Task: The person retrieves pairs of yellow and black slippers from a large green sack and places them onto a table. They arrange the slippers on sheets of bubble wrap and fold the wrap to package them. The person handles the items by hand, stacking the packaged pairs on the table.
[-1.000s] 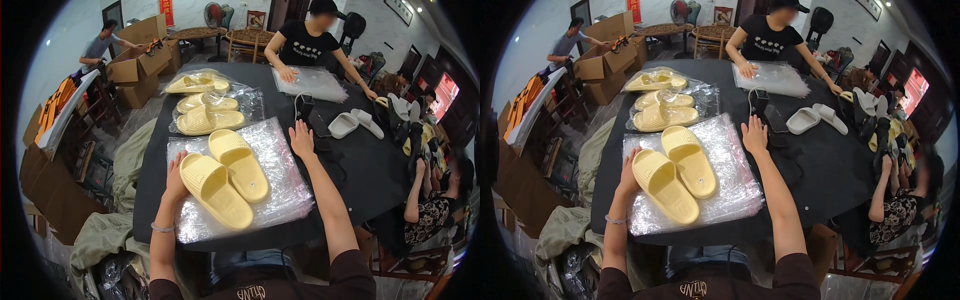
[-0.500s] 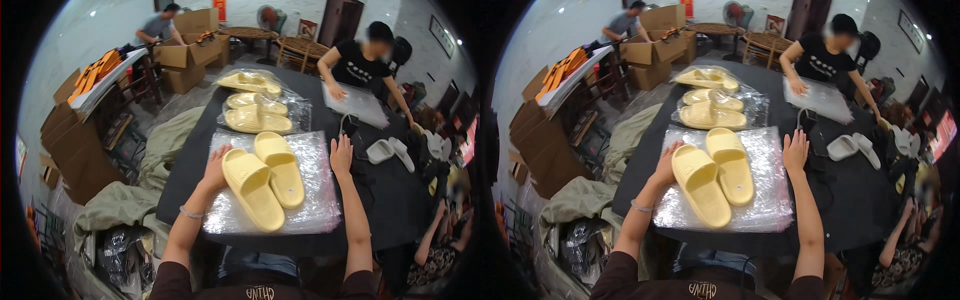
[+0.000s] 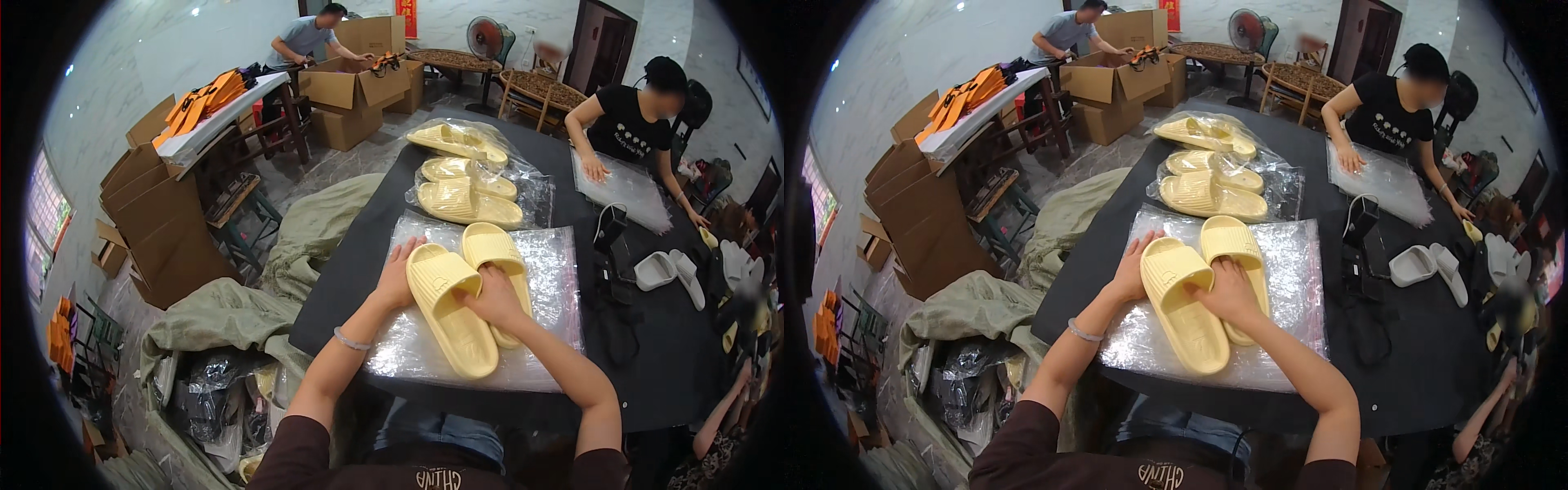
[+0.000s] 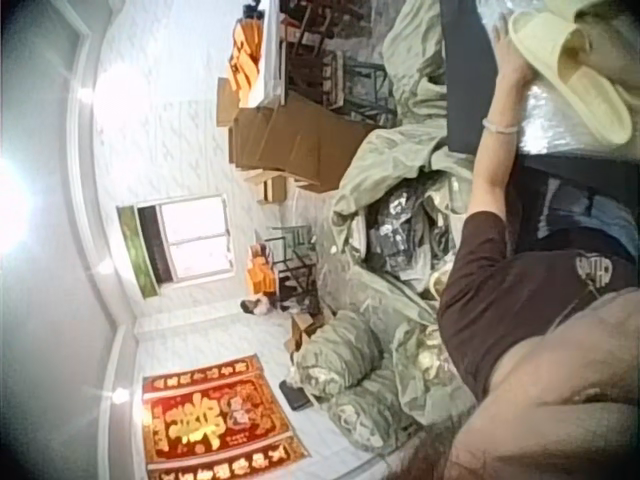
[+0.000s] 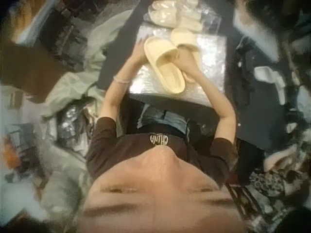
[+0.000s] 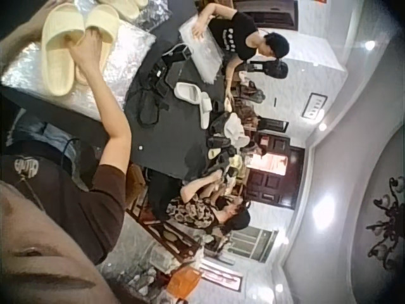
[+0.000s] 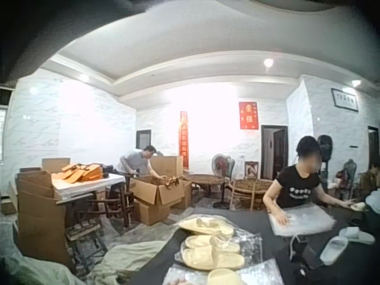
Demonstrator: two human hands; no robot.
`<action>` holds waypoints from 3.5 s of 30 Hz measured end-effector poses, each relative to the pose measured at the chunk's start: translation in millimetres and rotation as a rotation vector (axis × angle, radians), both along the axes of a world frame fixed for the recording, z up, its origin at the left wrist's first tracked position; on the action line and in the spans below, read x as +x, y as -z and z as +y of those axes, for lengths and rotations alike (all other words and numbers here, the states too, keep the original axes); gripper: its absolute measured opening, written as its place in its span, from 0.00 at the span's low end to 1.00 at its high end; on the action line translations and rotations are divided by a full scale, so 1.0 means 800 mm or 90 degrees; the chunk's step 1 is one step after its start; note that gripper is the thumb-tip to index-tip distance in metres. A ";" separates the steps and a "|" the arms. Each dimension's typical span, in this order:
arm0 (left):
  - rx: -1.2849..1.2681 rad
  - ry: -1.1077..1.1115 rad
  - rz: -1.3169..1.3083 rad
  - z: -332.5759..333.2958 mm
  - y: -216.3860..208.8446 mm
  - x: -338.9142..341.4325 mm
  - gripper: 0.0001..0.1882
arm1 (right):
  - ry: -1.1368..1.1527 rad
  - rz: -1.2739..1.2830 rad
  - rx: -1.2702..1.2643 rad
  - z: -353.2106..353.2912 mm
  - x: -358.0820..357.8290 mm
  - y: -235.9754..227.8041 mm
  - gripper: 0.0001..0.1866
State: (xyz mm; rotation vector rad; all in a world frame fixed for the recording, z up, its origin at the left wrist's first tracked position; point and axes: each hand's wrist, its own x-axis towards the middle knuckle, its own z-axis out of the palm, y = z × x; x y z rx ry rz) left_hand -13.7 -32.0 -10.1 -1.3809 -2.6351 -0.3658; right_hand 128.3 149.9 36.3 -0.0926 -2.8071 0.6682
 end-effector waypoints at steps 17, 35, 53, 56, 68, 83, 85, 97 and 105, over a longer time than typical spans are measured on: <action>-0.018 -0.078 -0.049 0.008 -0.004 0.004 0.40 | 0.260 0.093 -0.007 0.102 0.024 0.039 0.16; -0.051 -0.038 -0.107 -0.109 -0.032 0.131 0.42 | 0.314 0.054 0.083 0.096 0.031 0.047 0.18; 0.075 -0.164 -0.033 -0.020 -0.009 0.113 0.32 | 0.294 0.081 0.092 0.106 0.032 0.049 0.19; 0.084 -0.160 -0.028 -0.020 -0.011 0.113 0.32 | 0.259 0.049 0.085 0.124 0.031 0.041 0.18; 0.050 -0.104 0.069 -0.038 0.011 0.104 0.35 | -0.073 -0.001 -0.216 -0.030 0.036 -0.015 0.17; 0.068 -0.167 -0.022 -0.021 -0.006 0.112 0.33 | -0.012 -0.008 -0.150 0.064 0.129 -0.013 0.19; 0.070 -0.162 -0.017 -0.020 -0.007 0.112 0.32 | 0.084 0.034 -0.196 0.110 0.150 -0.014 0.18; 0.099 -0.161 -0.017 -0.015 -0.004 0.111 0.31 | 0.539 0.273 0.032 0.380 0.393 -0.077 0.16; 0.102 -0.141 -0.039 -0.004 -0.002 0.111 0.32 | 0.927 0.217 0.223 0.471 0.434 -0.020 0.30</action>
